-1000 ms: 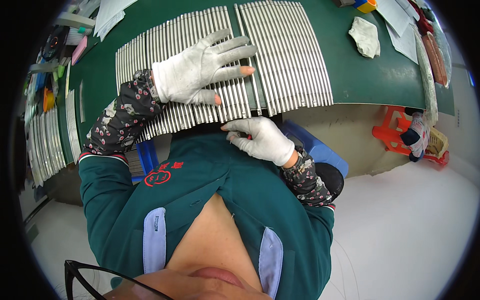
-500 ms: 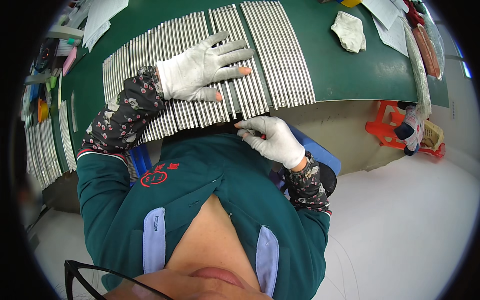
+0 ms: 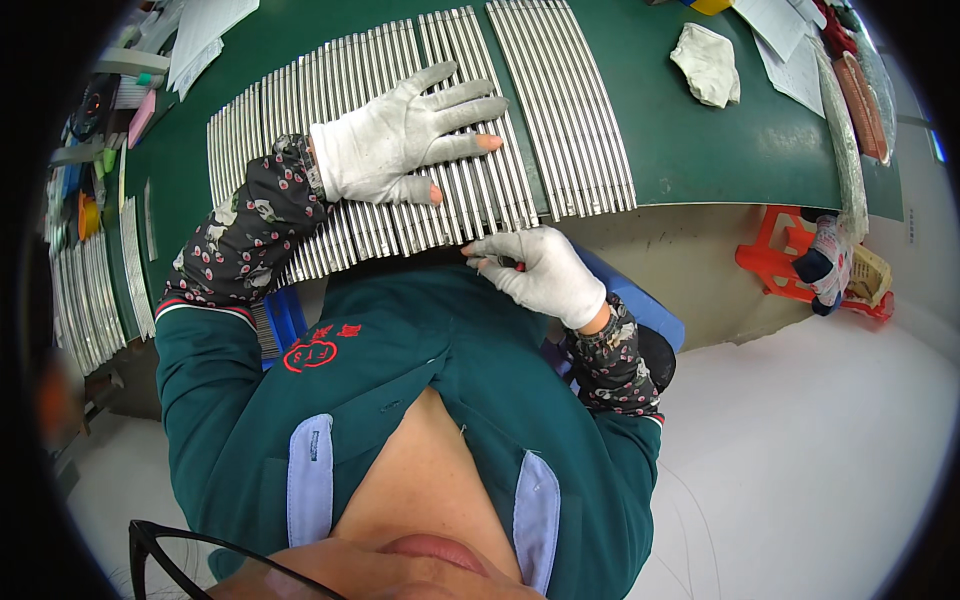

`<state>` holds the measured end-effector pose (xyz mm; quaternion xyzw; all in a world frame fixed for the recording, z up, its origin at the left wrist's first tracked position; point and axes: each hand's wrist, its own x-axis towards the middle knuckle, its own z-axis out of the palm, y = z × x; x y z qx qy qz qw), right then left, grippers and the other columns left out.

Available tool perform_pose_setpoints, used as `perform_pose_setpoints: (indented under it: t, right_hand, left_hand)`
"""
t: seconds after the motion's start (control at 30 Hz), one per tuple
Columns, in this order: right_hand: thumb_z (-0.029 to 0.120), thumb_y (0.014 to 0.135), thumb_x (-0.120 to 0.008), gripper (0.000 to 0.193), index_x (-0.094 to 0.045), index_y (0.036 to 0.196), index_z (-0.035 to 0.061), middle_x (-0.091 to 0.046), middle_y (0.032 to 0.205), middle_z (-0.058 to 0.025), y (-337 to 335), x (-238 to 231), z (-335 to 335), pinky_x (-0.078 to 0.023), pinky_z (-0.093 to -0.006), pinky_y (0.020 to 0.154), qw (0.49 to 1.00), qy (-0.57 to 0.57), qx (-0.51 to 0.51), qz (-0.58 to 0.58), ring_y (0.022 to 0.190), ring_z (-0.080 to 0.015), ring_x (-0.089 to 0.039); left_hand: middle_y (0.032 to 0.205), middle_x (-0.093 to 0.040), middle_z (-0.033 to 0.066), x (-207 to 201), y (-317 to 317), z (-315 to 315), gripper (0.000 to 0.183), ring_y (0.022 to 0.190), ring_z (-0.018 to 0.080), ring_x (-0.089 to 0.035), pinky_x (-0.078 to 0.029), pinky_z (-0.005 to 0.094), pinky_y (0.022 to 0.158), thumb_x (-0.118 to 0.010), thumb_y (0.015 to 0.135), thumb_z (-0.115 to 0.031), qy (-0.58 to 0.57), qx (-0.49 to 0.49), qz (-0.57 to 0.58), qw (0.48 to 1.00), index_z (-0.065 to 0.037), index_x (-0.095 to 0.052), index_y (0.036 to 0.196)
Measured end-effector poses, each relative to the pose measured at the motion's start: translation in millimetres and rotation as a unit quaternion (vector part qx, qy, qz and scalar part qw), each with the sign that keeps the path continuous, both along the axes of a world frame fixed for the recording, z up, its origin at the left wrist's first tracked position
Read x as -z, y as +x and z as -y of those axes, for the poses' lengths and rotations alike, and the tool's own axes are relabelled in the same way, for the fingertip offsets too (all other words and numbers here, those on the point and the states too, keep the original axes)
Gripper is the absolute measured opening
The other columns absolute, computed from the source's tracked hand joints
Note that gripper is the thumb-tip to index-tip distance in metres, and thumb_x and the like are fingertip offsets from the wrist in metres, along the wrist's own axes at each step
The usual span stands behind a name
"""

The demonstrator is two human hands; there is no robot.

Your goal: Sorting and aligning multiple thin metal rods on a workbench and bundling them together.

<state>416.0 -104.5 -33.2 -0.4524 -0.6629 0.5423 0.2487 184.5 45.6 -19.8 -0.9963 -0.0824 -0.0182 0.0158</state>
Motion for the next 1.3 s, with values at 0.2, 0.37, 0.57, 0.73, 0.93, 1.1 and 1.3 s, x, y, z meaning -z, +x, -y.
perform_pose_setpoints:
  t: [0.2,0.37,0.57,0.73,0.93,1.1,1.3]
  right_hand:
    - [0.006,0.086,-0.069,0.016,-0.073,0.101,0.0011,-0.073,0.084,-0.0128,-3.8,-1.1,4.4,-0.056,-0.0279,0.070,1.000,-0.009,-0.003,0.018,0.072,-0.0169,-0.071]
    - [0.007,0.086,-0.070,0.015,-0.072,0.099,0.0010,-0.073,0.084,-0.0120,1.8,-3.9,16.1,-0.055,-0.0277,0.069,1.000,-0.004,0.001,-0.015,0.072,-0.0156,-0.069]
    - [0.009,0.089,-0.068,0.017,-0.070,0.098,-0.0045,-0.072,0.085,-0.0095,69.8,-31.6,20.6,-0.053,-0.0267,0.075,0.974,-0.164,-0.137,-0.070,0.079,-0.0139,-0.067]
    - [0.012,0.091,-0.068,0.017,-0.069,0.097,-0.0044,-0.071,0.086,-0.0087,120.8,-38.4,36.7,-0.051,-0.0255,0.074,0.978,-0.195,0.008,-0.072,0.080,-0.0131,-0.066]
    - [0.021,0.090,-0.071,0.026,-0.068,0.096,-0.0041,-0.071,0.082,-0.0088,160.5,-70.1,30.8,-0.045,-0.0215,0.062,0.960,-0.065,0.255,-0.092,0.070,-0.0089,-0.061]
    - [0.019,0.090,-0.066,0.020,-0.069,0.097,-0.0003,-0.070,0.079,-0.0037,212.6,-74.3,-44.1,-0.047,-0.0225,0.063,0.887,0.192,0.396,0.138,0.067,-0.0094,-0.061]
    - [0.027,0.081,-0.071,0.026,-0.066,0.099,0.0093,-0.066,0.088,-0.0118,132.6,-39.4,-120.5,-0.052,-0.0411,0.073,0.747,0.415,0.232,0.465,0.084,-0.0325,-0.064]
  left_hand:
    - [0.157,-0.028,0.0173,-2.1,0.7,3.5,0.081,0.145,0.0350,-0.029,-0.015,0.0576,0.118,-0.024,0.092,-0.073,0.006,-0.004,0.011,1.000,-0.017,-0.032,0.151]
    - [0.156,-0.029,0.0188,-12.4,8.6,12.8,0.084,0.145,0.0348,-0.028,-0.014,0.0579,0.119,-0.040,0.084,-0.065,-0.027,-0.021,0.034,0.999,-0.010,-0.037,0.147]
    - [0.140,-0.049,0.0153,-31.9,42.0,74.5,0.071,0.140,0.0301,-0.037,-0.027,0.0554,0.116,-0.076,0.072,-0.036,-0.250,0.277,0.025,0.927,-0.008,-0.052,0.133]
    - [0.150,-0.038,0.0204,-31.0,82.7,-13.4,0.076,0.142,0.0360,-0.033,-0.023,0.0542,0.118,-0.060,0.082,-0.047,-0.040,0.059,0.158,0.985,-0.004,-0.042,0.142]
    - [0.150,-0.036,0.0228,-16.8,120.9,8.1,0.086,0.143,0.0373,-0.030,-0.020,0.0575,0.117,-0.057,0.081,-0.058,-0.080,0.047,0.062,0.994,0.001,-0.041,0.141]
    - [0.144,-0.043,0.0192,-24.7,162.2,33.6,0.074,0.138,0.0337,-0.038,-0.025,0.0564,0.115,-0.071,0.073,-0.043,-0.251,0.260,0.056,0.931,-0.002,-0.052,0.132]
    - [0.146,-0.043,0.0175,-34.3,121.9,35.8,0.073,0.141,0.0327,-0.034,-0.024,0.0546,0.116,-0.075,0.074,-0.039,-0.185,0.169,0.116,0.961,-0.010,-0.052,0.136]
